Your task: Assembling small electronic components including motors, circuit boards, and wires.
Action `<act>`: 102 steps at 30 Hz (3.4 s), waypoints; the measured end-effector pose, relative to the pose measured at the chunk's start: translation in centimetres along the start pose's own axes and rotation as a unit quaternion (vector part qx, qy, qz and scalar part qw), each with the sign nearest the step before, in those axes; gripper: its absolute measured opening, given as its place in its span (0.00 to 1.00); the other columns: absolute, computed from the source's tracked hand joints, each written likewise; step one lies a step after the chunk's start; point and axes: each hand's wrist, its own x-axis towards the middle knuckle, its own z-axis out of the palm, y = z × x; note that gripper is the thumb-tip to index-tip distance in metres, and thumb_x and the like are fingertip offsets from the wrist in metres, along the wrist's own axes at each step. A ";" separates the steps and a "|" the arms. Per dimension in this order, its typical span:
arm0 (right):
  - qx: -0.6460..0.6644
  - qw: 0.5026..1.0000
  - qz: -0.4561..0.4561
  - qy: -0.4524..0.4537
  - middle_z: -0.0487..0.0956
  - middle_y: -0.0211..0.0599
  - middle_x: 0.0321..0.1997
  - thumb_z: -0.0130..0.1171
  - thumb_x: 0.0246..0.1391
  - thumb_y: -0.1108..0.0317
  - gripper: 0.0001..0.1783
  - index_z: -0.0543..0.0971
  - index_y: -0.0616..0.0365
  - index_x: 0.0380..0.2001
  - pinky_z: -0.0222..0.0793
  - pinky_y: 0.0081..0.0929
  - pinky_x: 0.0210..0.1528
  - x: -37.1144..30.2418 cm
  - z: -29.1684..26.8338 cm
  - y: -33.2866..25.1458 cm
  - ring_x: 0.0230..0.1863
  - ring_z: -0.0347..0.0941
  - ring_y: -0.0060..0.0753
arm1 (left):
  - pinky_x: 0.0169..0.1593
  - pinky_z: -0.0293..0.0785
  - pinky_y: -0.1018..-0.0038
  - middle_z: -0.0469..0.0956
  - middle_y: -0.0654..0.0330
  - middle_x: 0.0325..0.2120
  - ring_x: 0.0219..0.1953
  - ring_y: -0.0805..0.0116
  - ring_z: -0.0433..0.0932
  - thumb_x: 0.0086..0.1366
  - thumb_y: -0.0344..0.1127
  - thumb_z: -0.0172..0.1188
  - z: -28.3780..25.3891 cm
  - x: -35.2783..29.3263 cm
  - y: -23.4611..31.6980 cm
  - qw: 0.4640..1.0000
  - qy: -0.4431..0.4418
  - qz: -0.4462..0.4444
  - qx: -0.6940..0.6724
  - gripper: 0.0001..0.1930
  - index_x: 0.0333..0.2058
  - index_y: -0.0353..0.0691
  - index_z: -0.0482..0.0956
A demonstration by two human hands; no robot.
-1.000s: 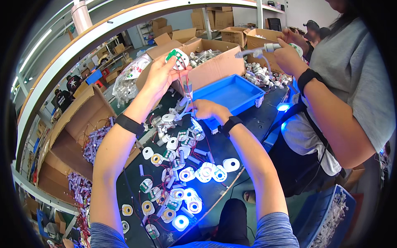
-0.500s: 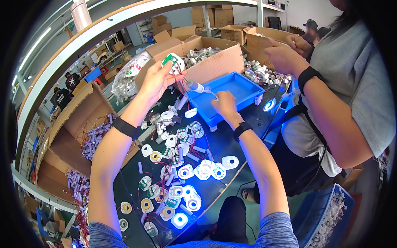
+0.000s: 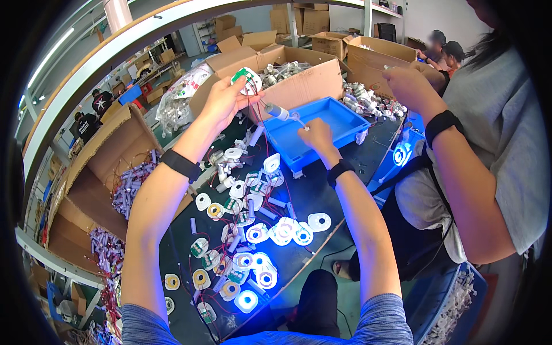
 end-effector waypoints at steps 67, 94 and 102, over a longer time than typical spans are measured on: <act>0.293 0.952 -0.066 0.063 0.76 0.32 0.19 0.52 0.54 0.54 0.18 0.79 0.59 0.33 0.69 0.20 0.20 -0.8 -2.9 -1.1 0.18 0.74 0.22 | 0.36 0.79 0.73 0.73 0.45 0.37 0.33 0.58 0.79 0.64 0.31 0.46 3.6 -3.5 5.2 0.995 0.007 0.059 0.076 0.15 0.45 0.25 0.61; 0.306 0.945 -0.063 0.092 0.74 0.31 0.16 0.51 0.54 0.56 0.17 0.78 0.60 0.28 0.69 0.20 0.20 -2.1 -2.9 -2.1 0.18 0.75 0.23 | 0.32 0.79 0.74 0.73 0.46 0.34 0.31 0.58 0.79 0.63 0.30 0.47 3.0 -3.8 5.0 0.996 0.013 0.067 0.056 0.14 0.43 0.25 0.62; 0.372 0.924 -0.013 0.090 0.75 0.33 0.19 0.52 0.54 0.59 0.16 0.77 0.63 0.28 0.71 0.19 0.20 -4.1 -1.2 -2.1 0.20 0.75 0.23 | 0.37 0.79 0.73 0.72 0.45 0.37 0.35 0.55 0.78 0.65 0.31 0.46 3.8 -4.4 5.3 0.997 0.004 0.045 0.068 0.16 0.45 0.24 0.60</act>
